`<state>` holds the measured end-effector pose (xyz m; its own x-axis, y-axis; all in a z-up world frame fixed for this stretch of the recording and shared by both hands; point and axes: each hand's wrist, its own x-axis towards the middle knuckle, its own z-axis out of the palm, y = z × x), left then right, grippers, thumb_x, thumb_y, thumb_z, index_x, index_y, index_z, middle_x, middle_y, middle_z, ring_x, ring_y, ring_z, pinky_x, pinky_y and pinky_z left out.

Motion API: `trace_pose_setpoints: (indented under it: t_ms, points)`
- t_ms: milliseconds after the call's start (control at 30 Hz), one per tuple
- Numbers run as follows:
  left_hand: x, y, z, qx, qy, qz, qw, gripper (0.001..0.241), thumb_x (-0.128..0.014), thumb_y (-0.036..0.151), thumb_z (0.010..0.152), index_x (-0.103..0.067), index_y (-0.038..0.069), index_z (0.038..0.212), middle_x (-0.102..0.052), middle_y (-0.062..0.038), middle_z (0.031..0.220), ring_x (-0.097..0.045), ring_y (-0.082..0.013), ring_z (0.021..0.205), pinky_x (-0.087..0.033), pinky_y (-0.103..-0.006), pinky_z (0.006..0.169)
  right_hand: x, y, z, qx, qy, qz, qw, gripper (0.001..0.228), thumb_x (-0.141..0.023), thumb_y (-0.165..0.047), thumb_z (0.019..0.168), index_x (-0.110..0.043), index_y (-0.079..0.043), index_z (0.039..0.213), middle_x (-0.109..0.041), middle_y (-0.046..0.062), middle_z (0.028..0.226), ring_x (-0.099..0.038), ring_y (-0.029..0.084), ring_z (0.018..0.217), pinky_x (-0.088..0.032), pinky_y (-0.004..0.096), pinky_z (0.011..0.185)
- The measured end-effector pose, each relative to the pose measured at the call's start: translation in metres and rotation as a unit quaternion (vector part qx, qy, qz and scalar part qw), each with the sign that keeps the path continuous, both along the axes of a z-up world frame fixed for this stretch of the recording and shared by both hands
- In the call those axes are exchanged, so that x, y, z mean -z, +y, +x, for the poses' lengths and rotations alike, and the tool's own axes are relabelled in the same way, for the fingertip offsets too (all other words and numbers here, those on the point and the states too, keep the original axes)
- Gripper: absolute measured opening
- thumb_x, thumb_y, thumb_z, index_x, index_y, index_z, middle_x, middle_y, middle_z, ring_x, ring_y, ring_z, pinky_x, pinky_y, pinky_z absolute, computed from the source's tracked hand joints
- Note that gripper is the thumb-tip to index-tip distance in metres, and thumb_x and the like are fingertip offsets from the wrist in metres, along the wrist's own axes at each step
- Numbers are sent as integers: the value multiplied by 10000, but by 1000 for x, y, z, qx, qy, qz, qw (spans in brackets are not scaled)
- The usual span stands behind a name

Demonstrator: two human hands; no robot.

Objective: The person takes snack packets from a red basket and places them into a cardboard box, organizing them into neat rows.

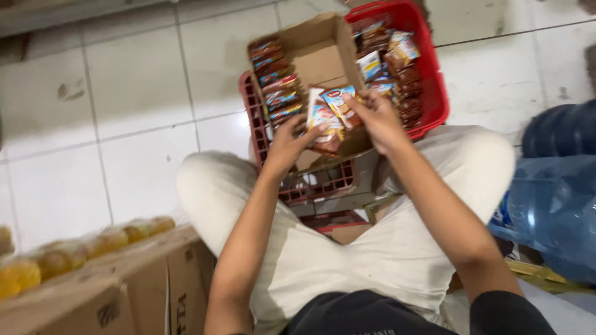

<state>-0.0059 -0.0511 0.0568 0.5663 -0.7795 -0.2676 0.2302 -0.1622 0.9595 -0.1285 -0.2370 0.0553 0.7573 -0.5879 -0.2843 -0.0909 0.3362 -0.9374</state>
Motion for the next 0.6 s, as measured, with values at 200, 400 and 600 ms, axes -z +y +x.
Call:
trace_pose_setpoints:
  t_ms: [200,400,600]
  points:
    - [7,-25,-6,-93,91,-102,986,511,-803,103,861,-516,4,1273,-698,-114,1160,-678,-165,1053,-554,-289,920,-3,-9,-1,30,-54,87,994,297,-706,-210,987,-641,24,1159,-738,89,1052,-710,129,915,-596,296,825]
    - [19,-51,-13,-105,113,-134,979,531,-800,59,874,-453,10,1271,-669,-133,1222,-671,-182,1109,-545,-321,967,-16,-11,-13,10,-13,126,992,305,-663,-259,989,-655,-40,1201,-741,33,1085,-701,88,946,-572,273,852]
    - [6,-52,-17,-53,137,-95,985,413,-733,232,914,-485,78,1205,-643,-33,1121,-625,-72,978,-511,-227,809,-11,-19,-30,-1,-22,114,993,346,-700,-290,1004,-668,-50,1251,-729,12,1118,-678,78,960,-558,254,839]
